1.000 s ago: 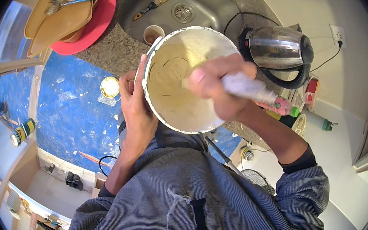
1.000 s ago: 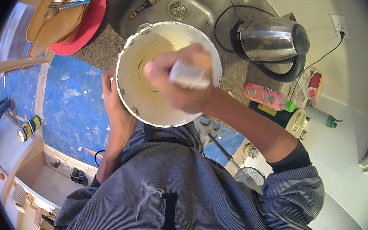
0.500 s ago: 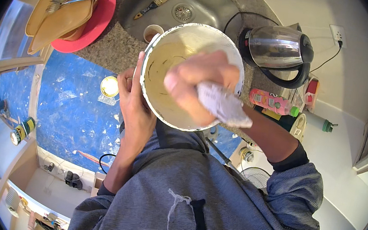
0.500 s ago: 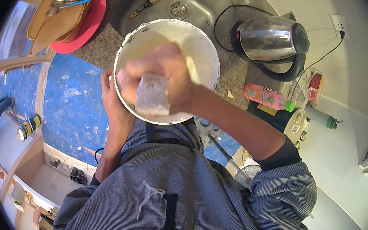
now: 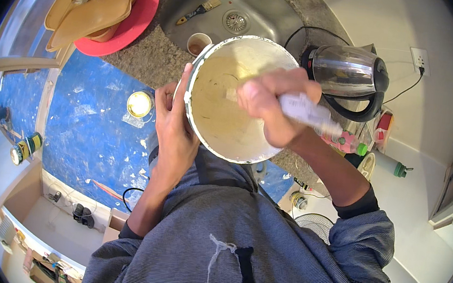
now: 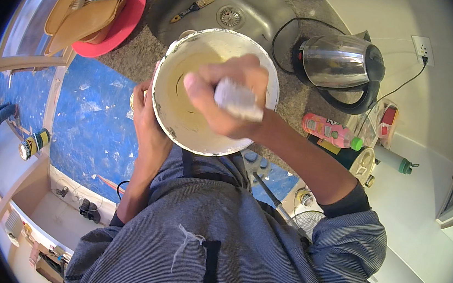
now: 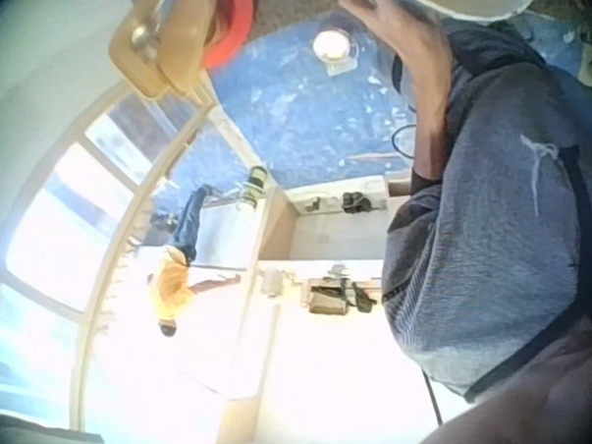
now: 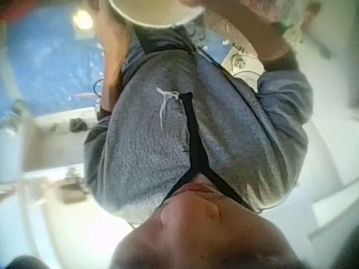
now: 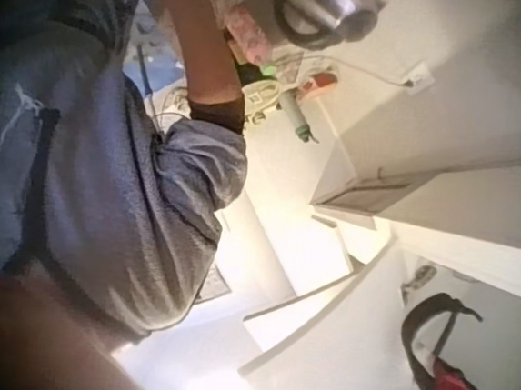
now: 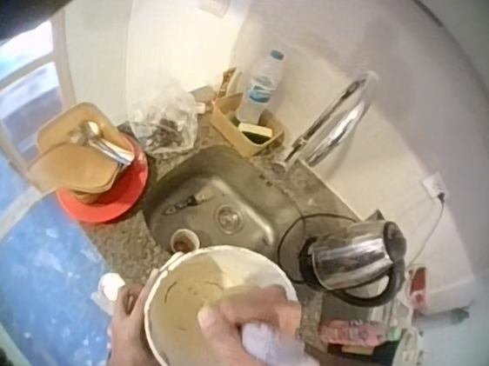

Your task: The person walks through a room under renovation, picks up a small container, and pours its contents into a larger paint bucket. They then carry the bucket to a sink, add water, and stir the mixture with a stick. Finally, they wipe the inside of the bucket with a cloth.

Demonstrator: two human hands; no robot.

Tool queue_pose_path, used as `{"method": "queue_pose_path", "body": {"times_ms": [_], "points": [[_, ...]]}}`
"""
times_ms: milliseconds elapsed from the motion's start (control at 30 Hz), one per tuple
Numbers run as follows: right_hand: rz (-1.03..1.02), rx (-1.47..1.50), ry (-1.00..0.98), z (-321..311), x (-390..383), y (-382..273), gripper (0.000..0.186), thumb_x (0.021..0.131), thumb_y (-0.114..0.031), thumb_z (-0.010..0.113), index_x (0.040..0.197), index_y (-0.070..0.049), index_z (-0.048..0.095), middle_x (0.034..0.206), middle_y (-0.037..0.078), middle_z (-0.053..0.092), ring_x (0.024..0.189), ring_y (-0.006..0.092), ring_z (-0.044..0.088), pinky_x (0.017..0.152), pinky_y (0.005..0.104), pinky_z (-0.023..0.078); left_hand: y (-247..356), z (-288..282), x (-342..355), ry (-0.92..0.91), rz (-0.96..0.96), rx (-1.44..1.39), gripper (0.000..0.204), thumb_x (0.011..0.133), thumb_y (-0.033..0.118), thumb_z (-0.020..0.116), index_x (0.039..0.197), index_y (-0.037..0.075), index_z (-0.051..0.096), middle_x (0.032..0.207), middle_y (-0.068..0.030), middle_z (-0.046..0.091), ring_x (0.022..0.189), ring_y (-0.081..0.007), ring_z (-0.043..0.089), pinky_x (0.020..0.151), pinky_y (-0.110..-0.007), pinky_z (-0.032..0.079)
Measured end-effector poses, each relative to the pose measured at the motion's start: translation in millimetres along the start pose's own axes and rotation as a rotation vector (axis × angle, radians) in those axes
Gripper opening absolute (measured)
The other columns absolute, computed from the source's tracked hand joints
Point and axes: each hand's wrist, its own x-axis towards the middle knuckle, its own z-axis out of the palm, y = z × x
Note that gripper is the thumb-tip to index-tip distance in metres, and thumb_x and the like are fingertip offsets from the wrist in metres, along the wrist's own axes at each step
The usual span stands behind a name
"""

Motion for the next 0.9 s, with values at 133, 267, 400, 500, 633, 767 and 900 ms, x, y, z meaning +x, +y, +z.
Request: {"method": "queue_pose_path", "body": {"times_ms": [133,267,400,500,633,767,900], "points": [[-0.133,-0.11,-0.115,15.6,9.5,-3.1,0.016,0.077,0.0,0.071,0.065,-0.006,0.061,0.05,0.005,0.051,0.041,0.0144,0.053,0.041,0.029,0.039,-4.9,-0.5,-2.9,-0.018,0.037,0.054,0.082,0.075,0.0,0.071,0.151,0.01,0.042,0.113,-0.0213,0.051,0.105,-0.0343,0.052,0.094,-0.041,0.045],[-0.107,-0.076,-0.017,14.0,-13.8,2.0,0.023,0.079,-0.002,0.071,0.061,-0.005,0.057,0.048,0.003,0.049,0.04,0.0123,0.049,0.04,0.0296,0.036,-2.7,-1.7,-5.0,-0.004,0.02,0.035,0.082,0.075,0.0,0.071,0.151,0.011,0.041,0.114,-0.0216,0.051,0.106,-0.035,0.052,0.095,-0.042,0.044],[0.076,-0.127,-0.028,-10.2,1.9,-6.0,0.033,0.086,-0.003,0.065,0.056,-0.002,0.052,0.048,0.004,0.047,0.043,0.0072,0.045,0.042,0.0287,0.034,0.8,-1.2,-2.5,-0.007,-0.004,0.019,0.082,0.075,-0.001,0.071,0.151,0.011,0.042,0.115,-0.0218,0.051,0.106,-0.0357,0.053,0.093,-0.041,0.046],[-0.031,-0.311,-0.078,-8.4,14.7,-12.3,0.034,0.087,0.001,0.059,0.055,-0.001,0.048,0.047,0.005,0.049,0.043,0.0093,0.049,0.043,0.0276,0.038,0.5,-1.7,0.0,-0.016,0.014,0.018,0.083,0.074,-0.001,0.071,0.151,0.01,0.041,0.114,-0.0214,0.05,0.105,-0.0356,0.053,0.092,-0.041,0.047],[0.062,-0.248,-0.131,-21.5,-7.0,-20.4,0.024,0.086,0.0,0.062,0.065,0.002,0.05,0.065,0.008,0.058,0.063,0.0188,0.061,0.059,0.0303,0.048,-11.6,0.0,3.3,-0.03,0.086,0.055,0.087,0.073,0.003,0.074,0.152,0.006,0.037,0.114,-0.0206,0.049,0.103,-0.0343,0.053,0.091,-0.041,0.047],[0.13,-0.553,-0.107,-29.8,-19.0,-52.4,0.009,0.083,-0.005,0.069,0.091,-0.002,0.067,0.088,0.009,0.065,0.08,0.0238,0.067,0.075,0.0328,0.053,-18.7,-15.2,10.7,-0.178,0.11,0.011,0.09,0.071,0.005,0.075,0.151,0.004,0.036,0.114,-0.0189,0.048,0.102,-0.0314,0.053,0.088,-0.039,0.047],[0.413,-0.683,-0.175,-34.0,-23.4,-84.6,0.02,0.083,-0.014,0.074,0.097,-0.002,0.067,0.097,0.015,0.064,0.082,0.0327,0.066,0.072,0.0405,0.053,-27.3,-32.1,35.0,-0.343,0.097,-0.087,0.074,0.07,0.001,0.071,0.14,0.003,0.046,0.116,-0.0171,0.048,0.104,-0.0285,0.053,0.086,-0.036,0.047]]}}
